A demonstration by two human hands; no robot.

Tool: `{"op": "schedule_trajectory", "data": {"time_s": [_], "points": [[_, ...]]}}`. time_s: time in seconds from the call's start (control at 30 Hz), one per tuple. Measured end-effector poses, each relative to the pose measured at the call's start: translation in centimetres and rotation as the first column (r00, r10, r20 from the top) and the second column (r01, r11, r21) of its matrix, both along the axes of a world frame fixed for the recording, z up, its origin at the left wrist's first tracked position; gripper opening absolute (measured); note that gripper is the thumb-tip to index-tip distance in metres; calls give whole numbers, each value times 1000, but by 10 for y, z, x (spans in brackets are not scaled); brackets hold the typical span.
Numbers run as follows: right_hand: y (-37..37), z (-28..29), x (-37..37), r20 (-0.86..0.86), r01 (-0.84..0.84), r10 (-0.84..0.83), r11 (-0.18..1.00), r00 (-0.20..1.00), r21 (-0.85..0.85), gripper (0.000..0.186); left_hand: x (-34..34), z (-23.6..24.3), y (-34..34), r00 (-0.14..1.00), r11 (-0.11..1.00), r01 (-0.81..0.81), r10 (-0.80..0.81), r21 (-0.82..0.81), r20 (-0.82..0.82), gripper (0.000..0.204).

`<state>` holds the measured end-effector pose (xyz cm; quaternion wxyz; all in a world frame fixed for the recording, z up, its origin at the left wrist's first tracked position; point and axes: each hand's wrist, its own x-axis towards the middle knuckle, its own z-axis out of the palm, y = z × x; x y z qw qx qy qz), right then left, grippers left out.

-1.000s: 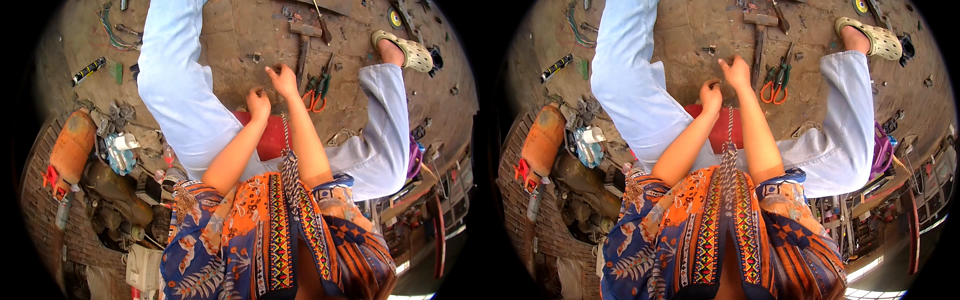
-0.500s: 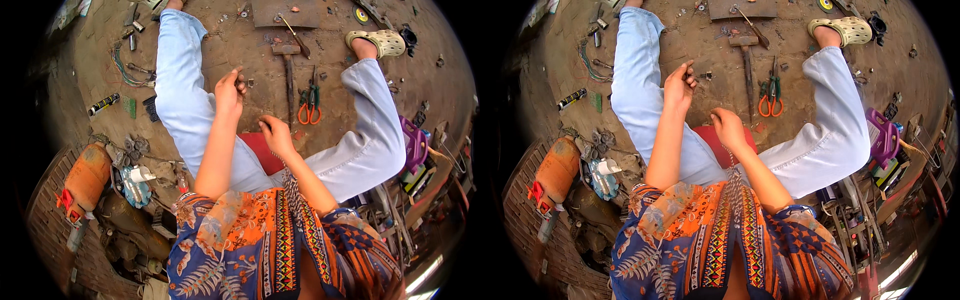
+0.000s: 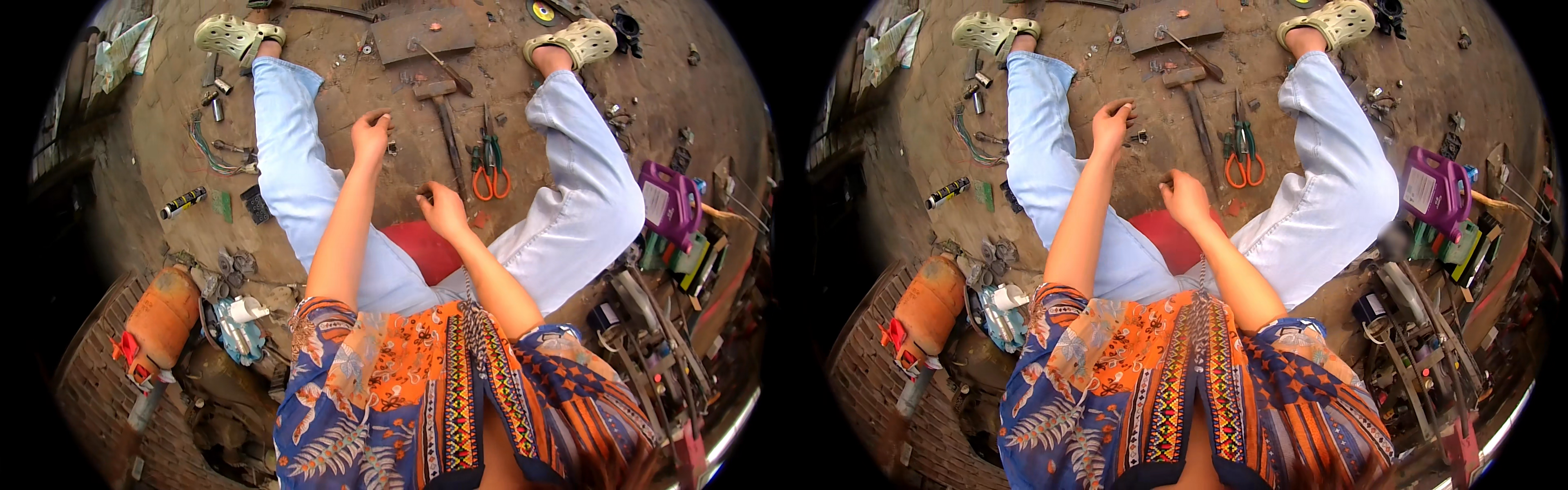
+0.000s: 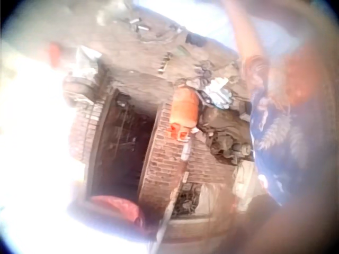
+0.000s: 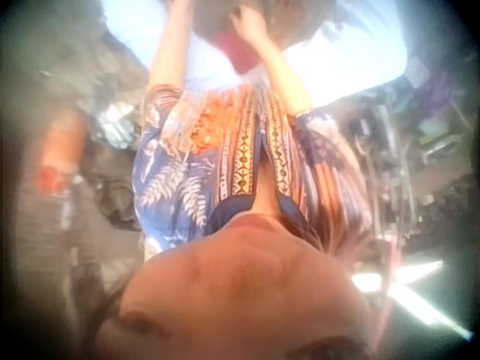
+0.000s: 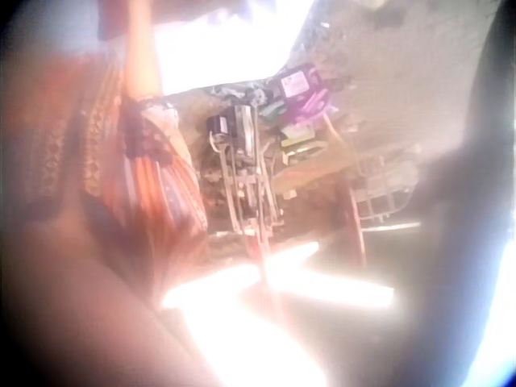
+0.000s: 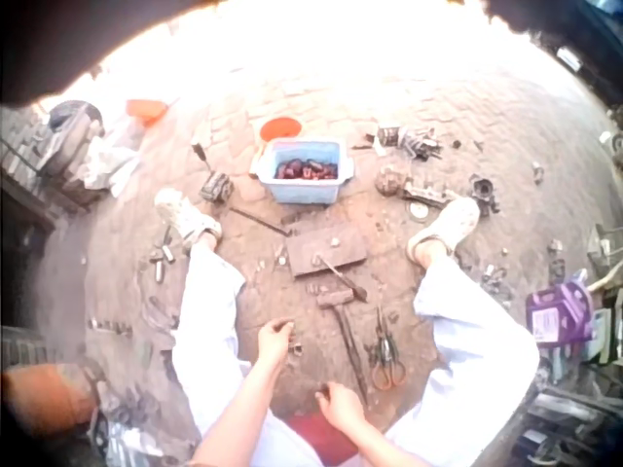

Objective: The person sits on the ground and uses pliers to strip and twist small wires. They repeatedly pick up wire pieces, strip insulation, and twist the strands together by hand.

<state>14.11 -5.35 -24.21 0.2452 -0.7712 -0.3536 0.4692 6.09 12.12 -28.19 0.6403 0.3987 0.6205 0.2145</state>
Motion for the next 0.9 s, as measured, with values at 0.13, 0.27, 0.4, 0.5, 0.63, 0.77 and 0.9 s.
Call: {"op": "schedule_trajectory", "data": {"time_s": [0.13,0.27,0.4,0.5,0.63,0.77,0.9], "points": [[10,4,-6,-76,67,-68,998,995,-21,16,40,-48,35,999,998,-43,43,-38,17,24],[19,8,-11,-175,132,-140,990,975,-56,15,76,-105,52,977,969,-209,213,-129,16,32],[30,6,-8,-169,171,-180,983,969,-67,15,93,-113,65,988,971,-109,129,-213,85,24],[32,6,-7,-184,180,-192,980,964,-82,15,83,-105,72,981,982,-185,183,33,62,18],[34,5,-7,-230,212,-224,974,947,-75,15,53,-52,88,973,963,-196,167,183,162,17],[29,3,-5,-202,185,-184,983,962,-14,16,7,1,82,958,986,-161,165,-35,234,18],[28,10,5,-252,297,-262,949,932,111,17,-29,45,47,912,958,-175,244,-226,329,23]]}}
